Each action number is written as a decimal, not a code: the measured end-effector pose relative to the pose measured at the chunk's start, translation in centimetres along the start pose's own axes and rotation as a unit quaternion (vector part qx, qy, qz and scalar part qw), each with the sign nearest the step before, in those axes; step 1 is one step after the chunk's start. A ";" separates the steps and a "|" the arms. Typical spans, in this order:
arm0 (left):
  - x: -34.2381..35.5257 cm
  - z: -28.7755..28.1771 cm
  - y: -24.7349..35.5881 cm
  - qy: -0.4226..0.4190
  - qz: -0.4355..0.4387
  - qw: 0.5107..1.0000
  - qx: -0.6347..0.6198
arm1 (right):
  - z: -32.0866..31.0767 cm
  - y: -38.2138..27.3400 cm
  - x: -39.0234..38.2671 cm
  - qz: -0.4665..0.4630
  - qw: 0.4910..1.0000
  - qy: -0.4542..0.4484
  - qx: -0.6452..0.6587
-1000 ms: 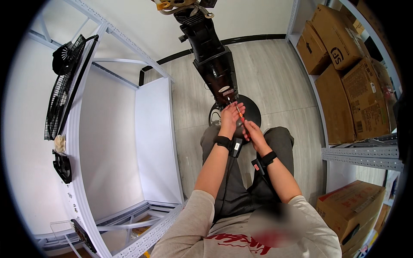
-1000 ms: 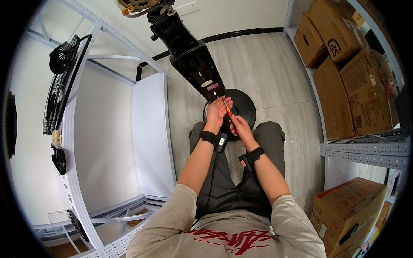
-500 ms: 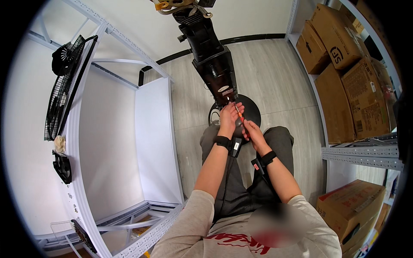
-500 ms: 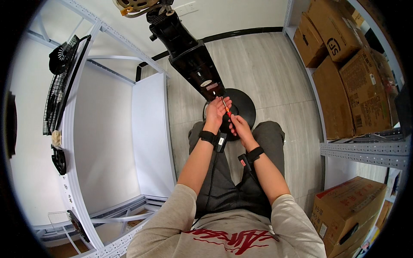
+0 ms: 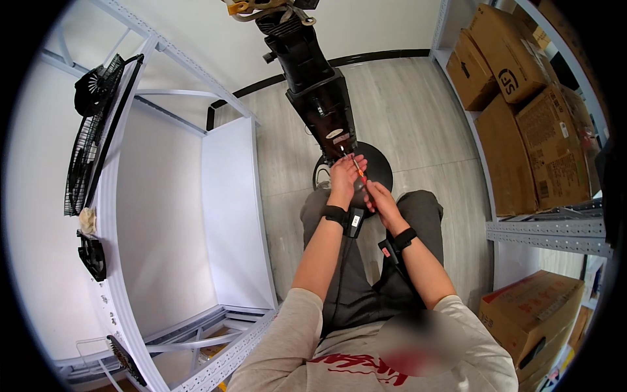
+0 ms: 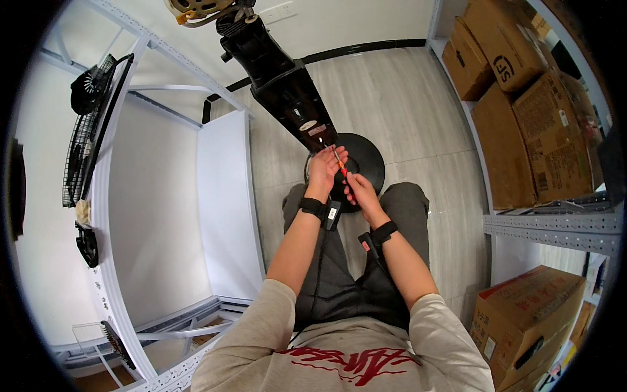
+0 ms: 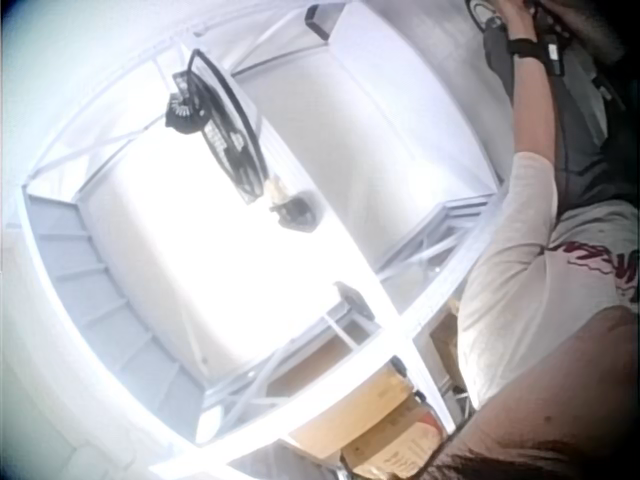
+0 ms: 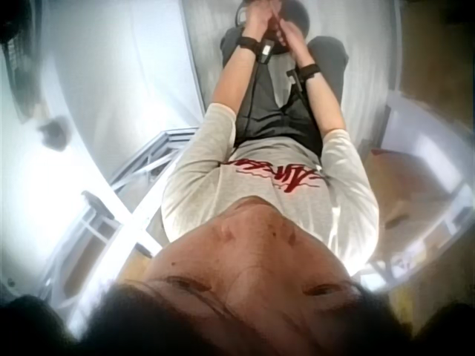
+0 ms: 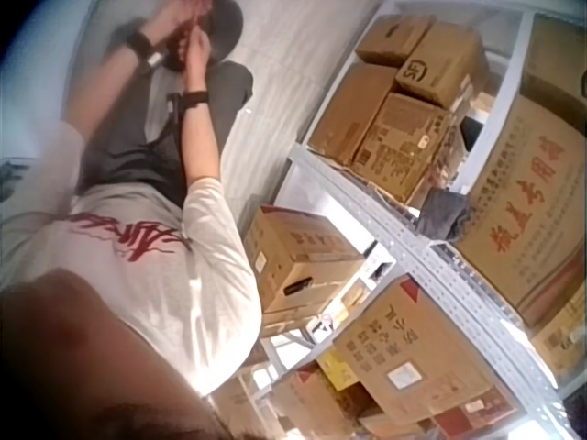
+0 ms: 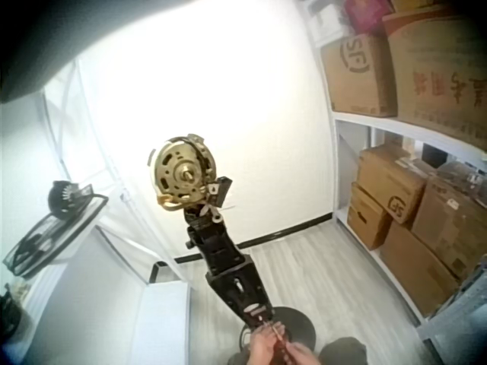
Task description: The person uses a screwdriver to remove screws from a mechanical part held in a clamp. They place the screws on a nearby shelf and continue adjusting the part.
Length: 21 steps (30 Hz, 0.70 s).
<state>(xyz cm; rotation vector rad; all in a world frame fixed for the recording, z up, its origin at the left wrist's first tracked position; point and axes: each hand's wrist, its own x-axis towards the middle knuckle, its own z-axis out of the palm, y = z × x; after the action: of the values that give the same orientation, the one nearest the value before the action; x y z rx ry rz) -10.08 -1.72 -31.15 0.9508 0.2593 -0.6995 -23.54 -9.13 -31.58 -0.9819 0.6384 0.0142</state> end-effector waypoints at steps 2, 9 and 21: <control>0.1 -0.1 -0.1 0.001 -0.004 1.000 -0.012 | 0.0 0.0 0.0 0.002 1.000 0.000 0.001; 0.2 -0.3 -0.4 0.012 0.019 1.000 -0.009 | 0.0 0.0 0.0 0.002 1.000 0.000 -0.005; -0.2 -0.1 0.1 -0.003 0.013 1.000 0.017 | 0.0 0.1 0.2 0.003 1.000 0.001 -0.012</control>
<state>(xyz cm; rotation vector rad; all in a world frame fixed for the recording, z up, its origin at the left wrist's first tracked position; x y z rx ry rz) -10.18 -1.55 -31.05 0.9837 0.2301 -0.6838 -23.44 -9.13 -31.76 -1.0036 0.6435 0.0266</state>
